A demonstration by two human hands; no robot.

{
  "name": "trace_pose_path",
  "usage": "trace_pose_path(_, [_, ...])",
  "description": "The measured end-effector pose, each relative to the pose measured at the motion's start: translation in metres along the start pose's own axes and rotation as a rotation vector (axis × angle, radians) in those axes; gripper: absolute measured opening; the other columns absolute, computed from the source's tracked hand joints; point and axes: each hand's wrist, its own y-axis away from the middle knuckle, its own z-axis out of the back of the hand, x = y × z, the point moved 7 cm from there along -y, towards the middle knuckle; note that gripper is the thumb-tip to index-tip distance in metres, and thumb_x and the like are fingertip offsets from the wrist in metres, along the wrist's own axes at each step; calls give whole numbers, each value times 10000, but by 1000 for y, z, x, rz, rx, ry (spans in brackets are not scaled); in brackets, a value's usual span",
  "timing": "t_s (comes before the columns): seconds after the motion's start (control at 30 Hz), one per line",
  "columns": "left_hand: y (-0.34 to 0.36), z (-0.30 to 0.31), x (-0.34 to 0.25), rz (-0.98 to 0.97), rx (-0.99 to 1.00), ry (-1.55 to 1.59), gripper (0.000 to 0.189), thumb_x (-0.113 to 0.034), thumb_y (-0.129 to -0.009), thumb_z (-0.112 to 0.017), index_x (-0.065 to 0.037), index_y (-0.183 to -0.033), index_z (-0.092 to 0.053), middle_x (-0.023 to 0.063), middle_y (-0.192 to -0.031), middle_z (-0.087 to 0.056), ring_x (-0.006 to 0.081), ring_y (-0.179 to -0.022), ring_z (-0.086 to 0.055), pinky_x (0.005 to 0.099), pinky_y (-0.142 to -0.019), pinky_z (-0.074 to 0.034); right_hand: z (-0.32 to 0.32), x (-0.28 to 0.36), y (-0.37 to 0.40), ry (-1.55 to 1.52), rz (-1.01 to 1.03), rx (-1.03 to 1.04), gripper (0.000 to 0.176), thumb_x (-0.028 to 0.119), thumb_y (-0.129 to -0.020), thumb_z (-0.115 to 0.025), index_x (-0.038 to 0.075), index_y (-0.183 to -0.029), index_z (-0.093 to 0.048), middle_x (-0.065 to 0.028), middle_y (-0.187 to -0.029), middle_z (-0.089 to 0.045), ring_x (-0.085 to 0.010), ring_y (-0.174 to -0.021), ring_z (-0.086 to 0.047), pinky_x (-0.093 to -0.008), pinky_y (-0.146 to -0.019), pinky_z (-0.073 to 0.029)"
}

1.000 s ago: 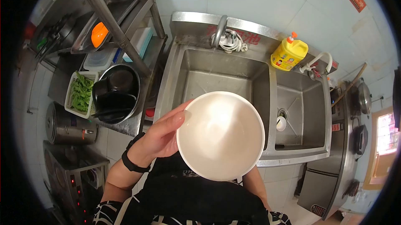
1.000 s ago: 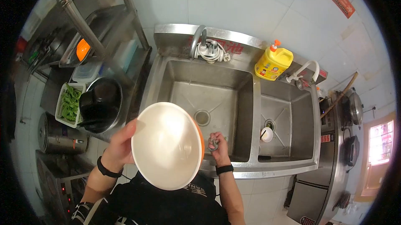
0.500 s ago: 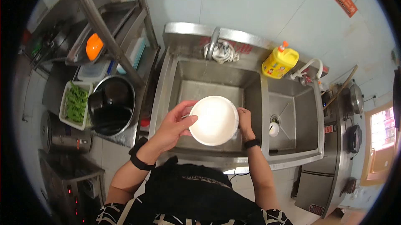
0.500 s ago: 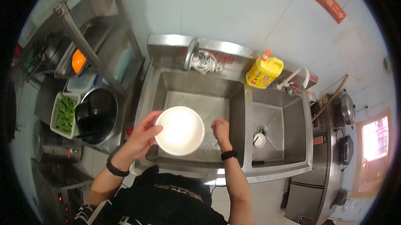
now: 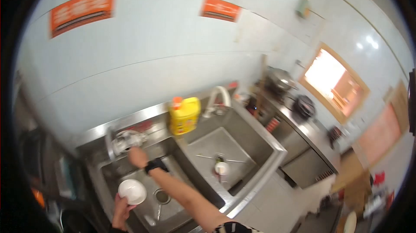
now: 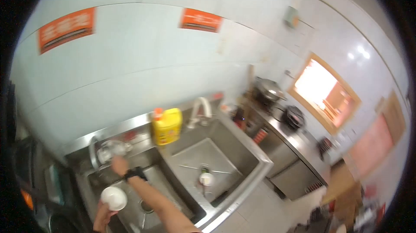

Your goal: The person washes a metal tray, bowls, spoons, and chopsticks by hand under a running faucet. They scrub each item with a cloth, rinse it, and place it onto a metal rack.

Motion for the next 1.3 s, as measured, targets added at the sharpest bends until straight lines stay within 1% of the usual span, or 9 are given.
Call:
trace_pose_path(0.13, [-20, -4, -13, 82, -105, 36, 540, -15, -724, -332, -101, -1251, -254, 143, -1151, -436, 321, -914, -560, 402, -589, -541, -2, 3, -13, -88, -168, -47, 175, 80, -735, -477, -30, -859, -534, -217, -837, -569, -374, -771, -569, -435, -651, -462])
trace_pose_path(0.4, [-54, 1, -31, -9, -175, -38, 546, -48, -772, -312, -147, -1299, -208, 116, -1162, -438, 296, -941, -538, 390, -636, -506, -4, 21, -17, -387, 54, 28, 241, 156, -759, -527, -31, -910, -545, -228, -853, -578, -377, -809, -560, -412, -667, -454])
trace_pose_path(0.53, [-66, 8, -46, -181, -252, 33, 496, -60, -825, -317, -140, -1306, -223, 94, -1179, -437, 262, -1036, -480, 425, -779, -452, -5, 22, 55, -837, -78, 678, 468, 364, -824, -532, 11, -1131, -508, -48, -939, -594, -132, -824, -534, -299, -738, -439])
trace_pose_path(0.67, [-96, 2, -25, -282, -111, 148, 427, -82, -870, -335, -111, -1290, -263, 96, -1192, -433, 242, -1050, -472, 386, -802, -447, -41, 5, 99, -1340, -198, 332, 504, 122, -804, -469, 28, -1277, -325, -48, -1091, -517, -125, -972, -480, -253, -848, -380])
trace_pose_path(0.83, [-83, -26, -4, -121, -237, 335, 367, -33, -873, -375, -59, -1237, -336, 109, -1163, -459, 238, -1007, -503, 352, -838, -423, -39, 3, 126, -1218, -455, 236, 573, 18, -750, -411, 63, -1306, -281, -89, -1146, -485, -167, -983, -486, -284, -845, -388])
trace_pose_path(0.9, [-82, -21, 10, 10, -263, 441, 351, -12, -869, -365, -48, -1218, -362, 107, -1138, -477, 237, -985, -517, 340, -836, -421, -36, 1, 119, -880, -164, -39, 611, 0, -725, -413, 107, -1312, -284, -144, -1050, -543, -248, -870, -559, -344, -775, -429])
trace_pose_path(1.0, [-78, -5, -16, -278, -249, -35, 354, 49, -816, -382, -14, -1163, -415, 115, -1068, -518, 236, -939, -540, 313, -818, -424, -15, 8, 124, -526, -54, 71, 592, 7, -702, -450, 119, -1273, -342, -201, -944, -570, -334, -799, -572, -402, -726, -436])
trace_pose_path(1.1, [-27, -59, -79, -826, 64, -1001, 395, 116, -689, -418, -16, -1056, -484, 143, -961, -562, 254, -875, -557, 323, -782, -423, -26, 21, 123, -258, 39, 282, 493, 35, -690, -493, 90, -1176, -436, -209, -864, -572, -373, -813, -545, -431, -716, -425])
trace_pose_path(1.3, [-57, -9, -26, -568, 0, -883, 338, 25, -749, -426, -45, -1078, -463, 129, -994, -554, 246, -896, -553, 335, -770, -429, -22, 29, 109, -308, 37, 284, 269, 34, -687, -501, 61, -954, -530, -150, -820, -555, -347, -812, -539, -404, -726, -417])
